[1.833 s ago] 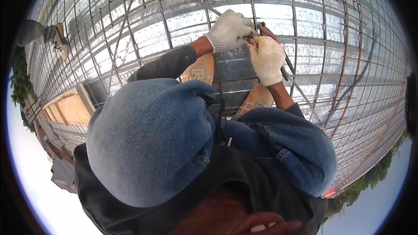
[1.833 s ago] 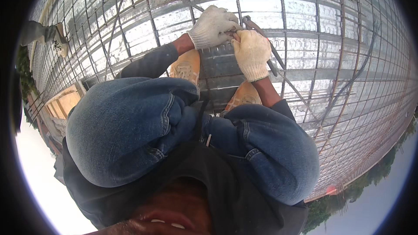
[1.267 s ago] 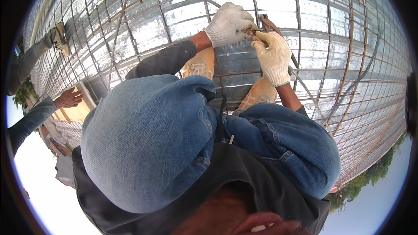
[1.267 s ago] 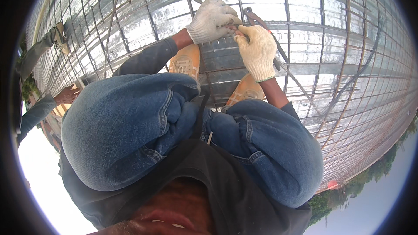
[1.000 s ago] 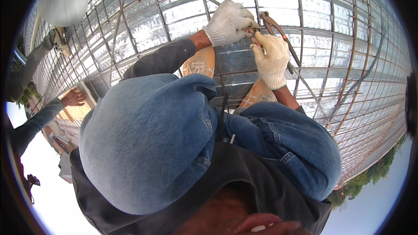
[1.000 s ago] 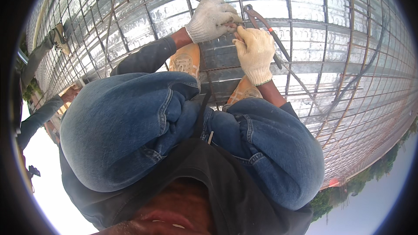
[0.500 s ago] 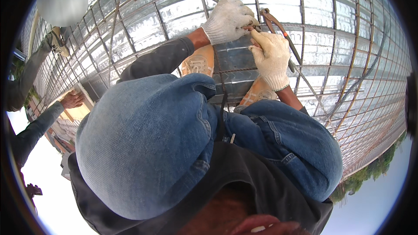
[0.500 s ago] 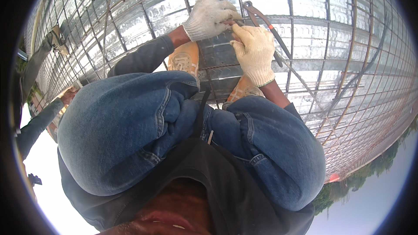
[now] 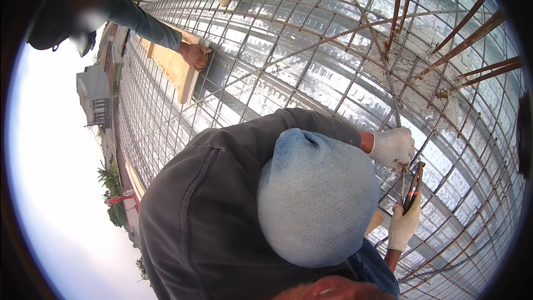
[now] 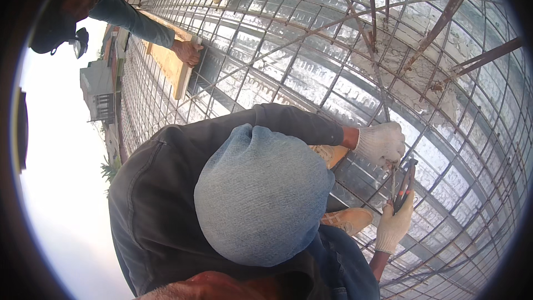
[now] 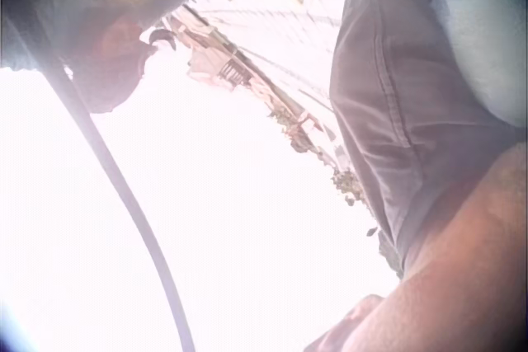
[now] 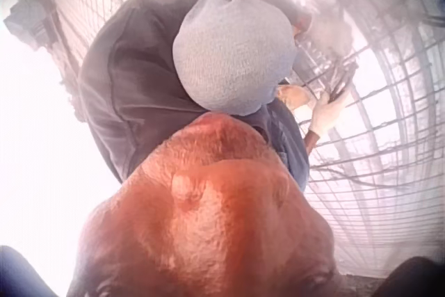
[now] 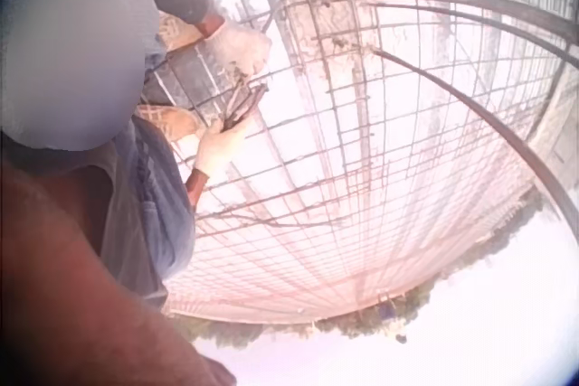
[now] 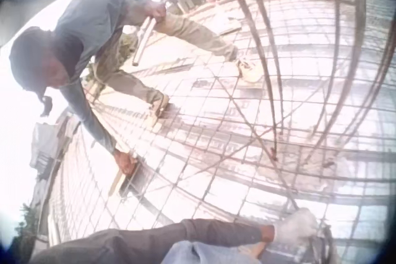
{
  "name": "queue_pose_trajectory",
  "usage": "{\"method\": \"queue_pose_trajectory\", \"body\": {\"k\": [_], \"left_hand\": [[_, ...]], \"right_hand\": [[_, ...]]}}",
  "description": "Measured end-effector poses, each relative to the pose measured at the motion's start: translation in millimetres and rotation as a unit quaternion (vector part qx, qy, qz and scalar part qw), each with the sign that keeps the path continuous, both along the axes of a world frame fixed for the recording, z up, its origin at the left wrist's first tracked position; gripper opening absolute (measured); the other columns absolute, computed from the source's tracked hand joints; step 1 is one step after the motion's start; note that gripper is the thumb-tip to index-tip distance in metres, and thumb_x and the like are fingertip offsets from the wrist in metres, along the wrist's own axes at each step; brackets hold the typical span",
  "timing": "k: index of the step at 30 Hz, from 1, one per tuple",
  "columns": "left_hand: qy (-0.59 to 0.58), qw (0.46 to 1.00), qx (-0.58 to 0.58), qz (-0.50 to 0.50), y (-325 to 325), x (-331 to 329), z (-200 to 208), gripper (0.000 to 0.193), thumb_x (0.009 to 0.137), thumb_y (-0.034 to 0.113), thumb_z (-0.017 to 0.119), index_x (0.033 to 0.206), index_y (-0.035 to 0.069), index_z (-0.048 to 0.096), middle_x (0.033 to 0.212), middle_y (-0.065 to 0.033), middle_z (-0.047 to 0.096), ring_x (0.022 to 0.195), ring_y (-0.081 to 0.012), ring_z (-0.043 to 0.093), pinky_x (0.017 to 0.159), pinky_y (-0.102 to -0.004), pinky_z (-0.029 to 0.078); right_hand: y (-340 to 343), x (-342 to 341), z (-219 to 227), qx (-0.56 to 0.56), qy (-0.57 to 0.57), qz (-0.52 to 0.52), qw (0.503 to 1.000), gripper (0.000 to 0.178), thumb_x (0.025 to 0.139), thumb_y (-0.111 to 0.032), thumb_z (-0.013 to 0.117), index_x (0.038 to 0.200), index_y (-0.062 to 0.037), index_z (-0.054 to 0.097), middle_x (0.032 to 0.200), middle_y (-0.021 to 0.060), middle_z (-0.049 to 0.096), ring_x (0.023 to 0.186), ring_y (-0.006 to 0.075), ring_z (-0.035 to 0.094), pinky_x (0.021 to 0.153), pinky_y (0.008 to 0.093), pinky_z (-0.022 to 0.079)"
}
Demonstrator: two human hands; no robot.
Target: The person uses pliers to twist wire ties around intersecting metal bars on a scaffolding structure. They repeatedly position the wire, wrap it around the bars, and tighten it to secure the joints.
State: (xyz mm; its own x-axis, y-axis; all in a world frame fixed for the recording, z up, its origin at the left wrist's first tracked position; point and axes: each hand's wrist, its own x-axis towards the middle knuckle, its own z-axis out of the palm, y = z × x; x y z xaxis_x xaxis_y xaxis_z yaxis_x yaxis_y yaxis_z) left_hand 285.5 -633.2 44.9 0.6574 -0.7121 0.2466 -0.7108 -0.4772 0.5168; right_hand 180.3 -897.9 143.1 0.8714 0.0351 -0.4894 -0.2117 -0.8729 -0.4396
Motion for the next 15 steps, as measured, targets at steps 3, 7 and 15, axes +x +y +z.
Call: {"method": "queue_pose_trajectory", "body": {"k": [3, 7, 15], "left_hand": [[-0.009, 0.999, -0.042, 0.002, -1.3, 1.5, -0.6, 0.013, 0.078, 0.036, 0.085, 0.082, 0.023, 0.086, 0.083, 0.0019, 0.076, 0.089, -0.0256, 0.075, 0.08, -0.0477, 0.054], [-0.012, 1.0, -0.029, -0.002, -6.8, 4.9, -4.1, 0.018, 0.077, 0.04, 0.086, 0.082, 0.022, 0.086, 0.085, 0.0013, 0.077, 0.09, -0.0263, 0.076, 0.079, -0.049, 0.055], [-0.009, 1.0, 0.01, 0.002, -4.5, 3.7, 2.0, 0.023, 0.076, 0.044, 0.087, 0.08, 0.022, 0.084, 0.085, 0.0025, 0.076, 0.09, -0.0249, 0.075, 0.081, -0.0475, 0.055]], "right_hand": [[-26.1, 7.1, 0.7, 0.067, 0.051, -0.025, 0.996, 0.067, 0.1, -0.008, 0.07, 0.164, 0.0003, 0.051, 0.132, 0.0225, 0.068, 0.118, 0.0392, 0.069, 0.097, 0.0481, 0.054], [-21.5, 12.3, 29.0, 0.287, 0.157, -0.246, 0.913, 0.044, 0.111, -0.016, 0.059, 0.152, 0.0001, 0.061, 0.085, -0.0037, 0.054, 0.066, 0.0054, 0.048, 0.059, 0.0265, 0.04], [8.0, 5.5, 67.9, 0.273, 0.251, -0.113, 0.922, 0.042, 0.106, -0.011, 0.06, 0.144, 0.0075, 0.064, 0.109, 0.0096, 0.071, 0.087, 0.0154, 0.065, 0.081, 0.0347, 0.055]]}}
